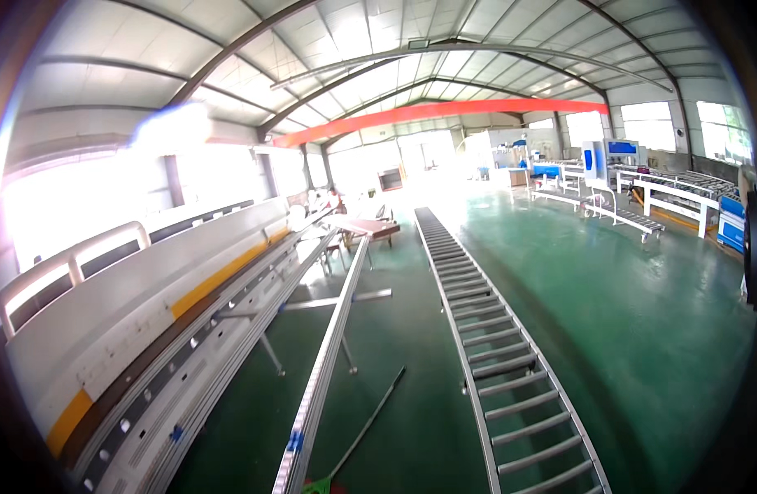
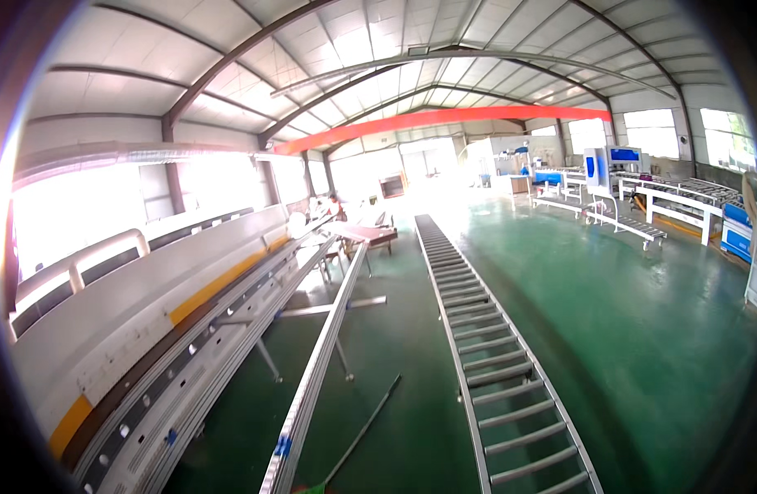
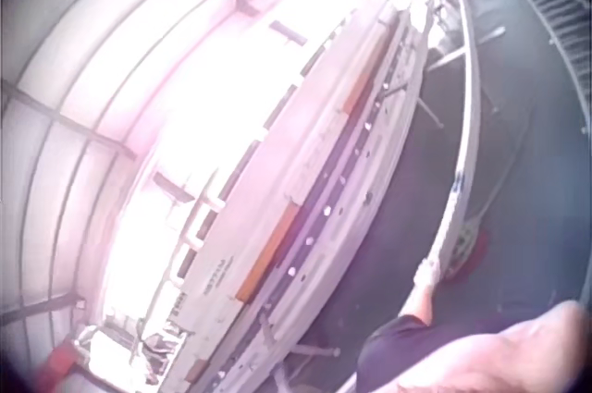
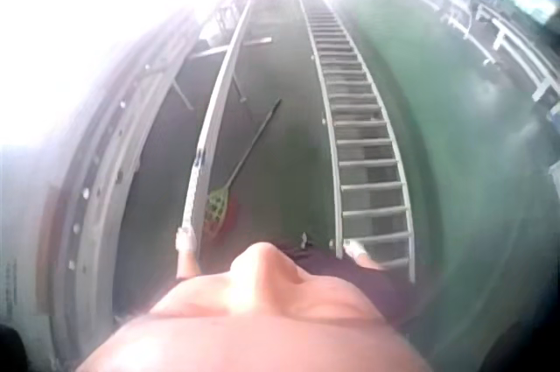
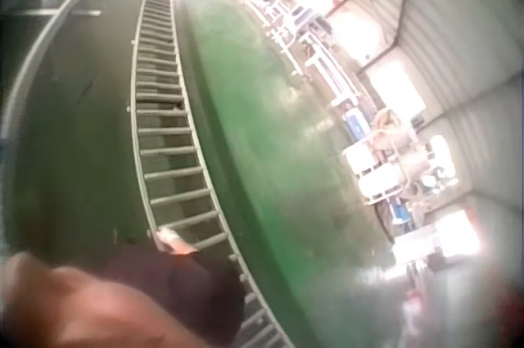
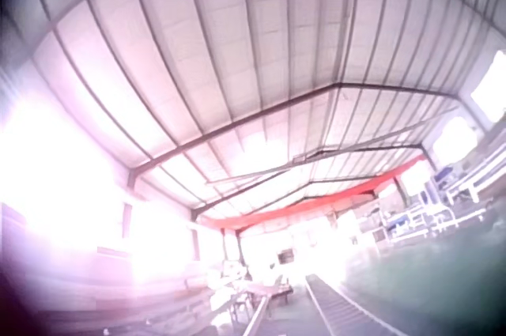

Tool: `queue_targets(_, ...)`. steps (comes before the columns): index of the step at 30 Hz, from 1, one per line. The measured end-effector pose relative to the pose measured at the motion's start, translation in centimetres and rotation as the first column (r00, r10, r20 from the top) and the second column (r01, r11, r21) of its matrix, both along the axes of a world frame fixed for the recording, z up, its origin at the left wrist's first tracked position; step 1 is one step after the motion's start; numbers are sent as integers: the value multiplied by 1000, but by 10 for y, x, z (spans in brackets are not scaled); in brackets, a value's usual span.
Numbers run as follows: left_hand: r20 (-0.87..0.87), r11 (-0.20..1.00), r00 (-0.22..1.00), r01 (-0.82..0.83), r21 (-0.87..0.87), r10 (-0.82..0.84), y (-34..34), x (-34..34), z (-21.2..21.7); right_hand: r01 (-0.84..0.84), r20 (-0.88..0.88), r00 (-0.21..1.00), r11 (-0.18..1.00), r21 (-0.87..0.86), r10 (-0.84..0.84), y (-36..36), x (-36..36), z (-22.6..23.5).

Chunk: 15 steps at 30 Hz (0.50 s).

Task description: The person picks up curved wood boards from a stack and places them onto a conveyor system by hand.

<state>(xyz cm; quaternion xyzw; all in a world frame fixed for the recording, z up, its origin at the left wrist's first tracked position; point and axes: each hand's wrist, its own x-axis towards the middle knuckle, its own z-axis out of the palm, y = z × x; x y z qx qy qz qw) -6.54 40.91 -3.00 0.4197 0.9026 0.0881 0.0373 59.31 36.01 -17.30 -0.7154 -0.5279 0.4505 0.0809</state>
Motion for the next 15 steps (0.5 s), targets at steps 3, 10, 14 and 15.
queue_targets(3,-17,997,999,-53,-64,52,62,8,2,-79,165,982,995,-67,89,89,4,-20)
queue_targets(10,-195,996,978,-83,-26,76,247,19,-10,31,71,997,998,58,-35,338,11,-26)
queue_targets(14,-185,987,972,-134,84,147,332,29,9,-130,111,985,990,-54,135,411,1,-16)
queue_targets(15,-115,988,986,-105,116,119,375,48,0,-135,156,978,990,-24,138,414,33,-33)
